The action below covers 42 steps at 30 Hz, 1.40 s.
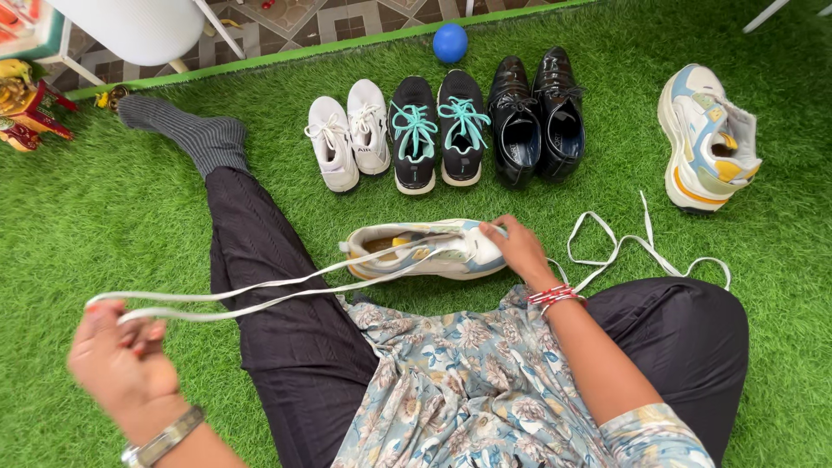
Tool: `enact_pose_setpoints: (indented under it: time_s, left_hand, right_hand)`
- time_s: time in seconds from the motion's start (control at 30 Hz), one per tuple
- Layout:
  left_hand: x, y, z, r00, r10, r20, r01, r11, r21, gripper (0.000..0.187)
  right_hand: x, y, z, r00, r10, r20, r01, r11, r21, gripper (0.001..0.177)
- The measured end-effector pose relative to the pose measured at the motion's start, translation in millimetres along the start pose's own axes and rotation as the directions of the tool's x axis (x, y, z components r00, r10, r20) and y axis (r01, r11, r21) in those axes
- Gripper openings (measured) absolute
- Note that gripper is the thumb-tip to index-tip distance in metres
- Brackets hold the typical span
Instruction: The person sits on artificial turf and threads a white shoelace through the eyelets of a white sneaker. They pull the lace through each eyelet, adjust the tension, and continue lacing the shoe from the bottom toward the top.
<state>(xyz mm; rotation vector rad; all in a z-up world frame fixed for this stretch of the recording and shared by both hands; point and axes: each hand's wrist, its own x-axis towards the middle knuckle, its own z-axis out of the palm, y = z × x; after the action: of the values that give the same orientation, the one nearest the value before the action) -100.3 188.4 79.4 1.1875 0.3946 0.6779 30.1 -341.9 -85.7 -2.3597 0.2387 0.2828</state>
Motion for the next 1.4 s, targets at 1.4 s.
enact_pose_setpoints:
  time_s: [1.4]
  left_hand:
    - [-75,-158,152,0.985,-0.123,0.123,0.105,0.984,0.14,0.029]
  right_hand:
    - [-44,-45,-45,0.807,-0.59,0.016,0.59,0.807,0.023,0.022]
